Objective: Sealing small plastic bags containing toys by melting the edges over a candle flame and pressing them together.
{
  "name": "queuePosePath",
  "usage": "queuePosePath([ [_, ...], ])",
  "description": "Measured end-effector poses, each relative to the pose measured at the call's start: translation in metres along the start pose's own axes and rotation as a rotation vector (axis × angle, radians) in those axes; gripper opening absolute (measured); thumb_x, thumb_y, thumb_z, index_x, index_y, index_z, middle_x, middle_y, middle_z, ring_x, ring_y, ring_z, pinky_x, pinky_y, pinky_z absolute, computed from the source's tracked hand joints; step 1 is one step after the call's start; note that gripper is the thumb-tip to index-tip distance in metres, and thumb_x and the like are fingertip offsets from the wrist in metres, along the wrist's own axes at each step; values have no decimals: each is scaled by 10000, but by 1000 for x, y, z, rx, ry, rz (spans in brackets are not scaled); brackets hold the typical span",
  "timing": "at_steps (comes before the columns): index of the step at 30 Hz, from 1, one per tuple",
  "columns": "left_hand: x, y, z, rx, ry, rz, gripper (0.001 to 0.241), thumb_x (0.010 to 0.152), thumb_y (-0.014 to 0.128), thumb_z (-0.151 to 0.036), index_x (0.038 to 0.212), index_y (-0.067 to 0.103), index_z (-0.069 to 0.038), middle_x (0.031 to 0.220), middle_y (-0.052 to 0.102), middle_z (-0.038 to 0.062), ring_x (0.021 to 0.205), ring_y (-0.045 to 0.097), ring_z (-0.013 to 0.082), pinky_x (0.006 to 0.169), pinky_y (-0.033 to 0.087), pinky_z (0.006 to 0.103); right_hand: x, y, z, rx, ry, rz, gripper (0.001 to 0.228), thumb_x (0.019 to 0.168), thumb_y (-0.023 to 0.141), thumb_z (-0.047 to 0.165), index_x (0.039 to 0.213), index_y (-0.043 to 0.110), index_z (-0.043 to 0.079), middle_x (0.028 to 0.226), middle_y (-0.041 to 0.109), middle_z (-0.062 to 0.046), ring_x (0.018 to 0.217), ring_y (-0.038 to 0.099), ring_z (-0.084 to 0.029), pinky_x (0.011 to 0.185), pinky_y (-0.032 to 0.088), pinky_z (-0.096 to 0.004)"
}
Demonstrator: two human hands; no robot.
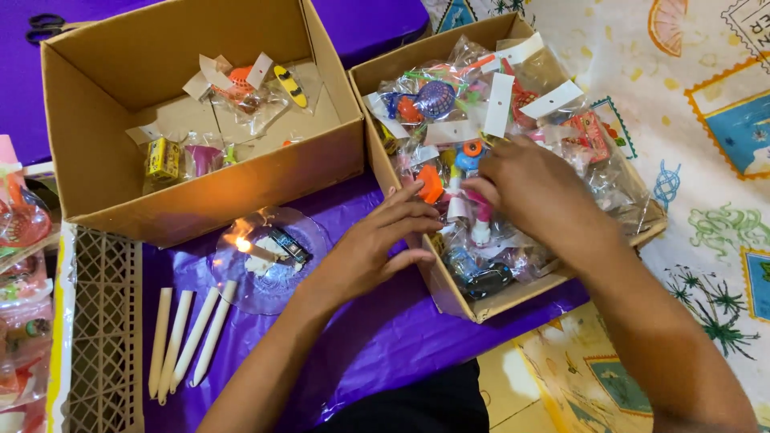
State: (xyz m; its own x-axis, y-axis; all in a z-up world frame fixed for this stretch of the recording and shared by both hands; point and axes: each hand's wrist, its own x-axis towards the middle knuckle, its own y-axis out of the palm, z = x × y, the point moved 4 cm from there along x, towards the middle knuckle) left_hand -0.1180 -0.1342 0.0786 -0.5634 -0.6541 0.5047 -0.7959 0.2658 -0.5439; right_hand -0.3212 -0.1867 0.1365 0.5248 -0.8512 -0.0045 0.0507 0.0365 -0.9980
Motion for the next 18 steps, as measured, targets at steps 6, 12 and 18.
queuePosePath([
  [6, -10, -10, 5, -165, -83, -273, 550, 743, 911, -216, 1231, 687, -93, 1254, 690, 108, 1354, 555, 423, 1164, 423, 553, 45, 29, 14, 211, -296, 85, 406, 837, 769, 164, 1205, 650, 42, 1132, 634, -188, 1079, 620, -417, 869, 557, -498],
  [12, -17, -17, -1, -157, -91, -318, 558, 732, 912, -143, 1230, 676, -56, 1242, 691, 151, 1277, 611, 429, 1117, 464, 553, 52, 63, 6, 176, -372, 78, 145, 833, 732, 176, 971, 708, 134, 1042, 614, -89, 976, 623, -352, 802, 582, -443],
  [18, -18, -18, 0, -171, -114, -320, 469, 786, 877, -132, 1210, 689, -60, 1157, 709, 129, 1200, 666, 389, 1094, 497, 546, 38, 7, -4, 563, -184, -110, 75, 921, 696, 36, 986, 682, 2, 864, 698, -203, 822, 692, -389, 723, 552, -473],
])
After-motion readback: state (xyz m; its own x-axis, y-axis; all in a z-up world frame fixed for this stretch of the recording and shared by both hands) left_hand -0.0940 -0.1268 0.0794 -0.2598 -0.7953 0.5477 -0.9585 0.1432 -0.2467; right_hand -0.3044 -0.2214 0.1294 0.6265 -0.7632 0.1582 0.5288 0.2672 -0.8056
